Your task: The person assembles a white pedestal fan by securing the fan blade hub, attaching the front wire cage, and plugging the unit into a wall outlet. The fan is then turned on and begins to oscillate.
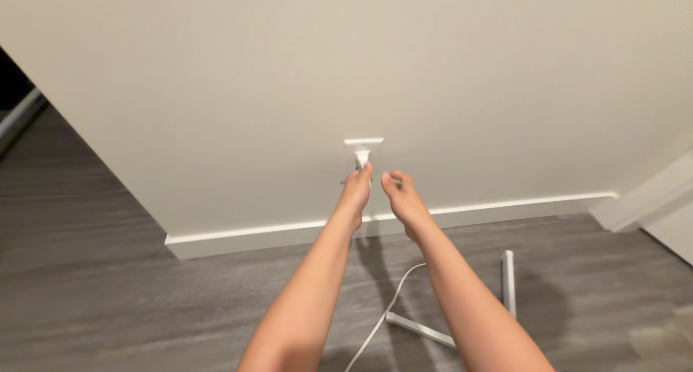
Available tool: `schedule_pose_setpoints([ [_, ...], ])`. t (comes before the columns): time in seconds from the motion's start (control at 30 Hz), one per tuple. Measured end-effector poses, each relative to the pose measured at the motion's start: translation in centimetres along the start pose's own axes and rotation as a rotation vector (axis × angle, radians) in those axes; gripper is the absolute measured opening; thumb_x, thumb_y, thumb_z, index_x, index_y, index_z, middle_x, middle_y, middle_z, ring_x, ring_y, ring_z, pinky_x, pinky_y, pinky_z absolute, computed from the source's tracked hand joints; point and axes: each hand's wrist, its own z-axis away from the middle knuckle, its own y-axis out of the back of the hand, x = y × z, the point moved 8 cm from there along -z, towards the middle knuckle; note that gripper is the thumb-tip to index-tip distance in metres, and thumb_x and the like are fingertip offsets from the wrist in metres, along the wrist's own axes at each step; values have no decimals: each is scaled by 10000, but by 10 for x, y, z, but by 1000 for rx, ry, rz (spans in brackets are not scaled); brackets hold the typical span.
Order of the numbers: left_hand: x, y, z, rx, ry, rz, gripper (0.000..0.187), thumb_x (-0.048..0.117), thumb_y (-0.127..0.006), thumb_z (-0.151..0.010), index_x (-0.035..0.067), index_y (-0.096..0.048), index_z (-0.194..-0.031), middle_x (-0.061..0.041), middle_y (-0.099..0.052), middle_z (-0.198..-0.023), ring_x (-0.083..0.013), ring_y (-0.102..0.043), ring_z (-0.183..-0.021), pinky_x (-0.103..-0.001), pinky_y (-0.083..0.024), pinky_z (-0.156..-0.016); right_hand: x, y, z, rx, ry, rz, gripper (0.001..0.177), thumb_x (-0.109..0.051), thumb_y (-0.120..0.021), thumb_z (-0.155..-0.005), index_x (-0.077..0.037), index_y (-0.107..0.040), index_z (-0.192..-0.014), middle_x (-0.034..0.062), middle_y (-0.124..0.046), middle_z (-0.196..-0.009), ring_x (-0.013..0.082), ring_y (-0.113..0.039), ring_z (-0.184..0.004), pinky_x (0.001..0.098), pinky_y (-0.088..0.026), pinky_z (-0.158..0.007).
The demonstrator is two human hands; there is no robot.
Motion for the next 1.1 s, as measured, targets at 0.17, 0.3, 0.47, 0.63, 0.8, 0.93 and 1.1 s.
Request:
schedule_pose_setpoints([
  [0.17,37,-9,90,153,-209,-216,769,549,-575,-937,134,-366,-1549,-165,-356,-1575,-371,-313,-1448,-486,-290,-1165,-40,73,99,29,130,-4,704,-499,-574,-935,-115,-424,-1506,154,-508,-1486,273,-483,-1396,405,-398,-1115],
  [0.3,72,-26,152,22,-396,-31,756,498,-597,-933,80,-384,-1527,-175,-401,-1579,-313,-434,-1418,-436,-367,-1149,-76,121,176,70,200,-45,678,-467,-585,-934,-95,-458,-1486,129,-512,-1504,247,-461,-1419,384,-367,-1130],
  [0.47,134,-33,239,-188,-640,135,788,448,-647,-978,27,-335,-1567,-227,-353,-1626,-300,-366,-1489,-431,-323,-1187,-69,175,257,133,138,-52,619,-431,-597,-949,-77,-516,-1450,99,-583,-1442,214,-522,-1360,353,-395,-1109],
  [0.63,200,-49,325,-252,-546,56,983,626,-627,-817,126,-266,-1583,-169,-347,-1615,-299,-426,-1434,-497,-437,-1014,-50,243,317,187,108,56,568,-410,-666,-918,-34,-651,-1343,118,-727,-1214,198,-651,-1136,338,-500,-954],
  [0.8,225,-86,373,-332,-501,68,1090,668,-654,-741,139,-222,-1590,-157,-305,-1624,-315,-394,-1438,-519,-434,-1013,-36,326,373,385,50,166,563,-386,-730,-879,12,-712,-1277,148,-754,-1133,209,-684,-1044,324,-526,-897],
  [0.93,230,-130,395,-334,-586,-39,1277,706,-741,-711,46,-127,-1616,-249,-227,-1633,-362,-298,-1499,-480,-338,-1157,-27,370,391,575,-12,277,746,-412,-823,-805,26,-596,-1365,161,-677,-1259,226,-648,-1160,347,-516,-949],
  [1.1,221,-179,410,-335,-614,-137,1495,725,-802,-613,11,48,-1615,-269,-53,-1654,-368,-104,-1549,-482,-274,-1193,-7,386,337,662,7,291,1139,-511,-889,-641,35,-368,-1494,235,-530,-1427,312,-590,-1262,393,-513,-1013],
])
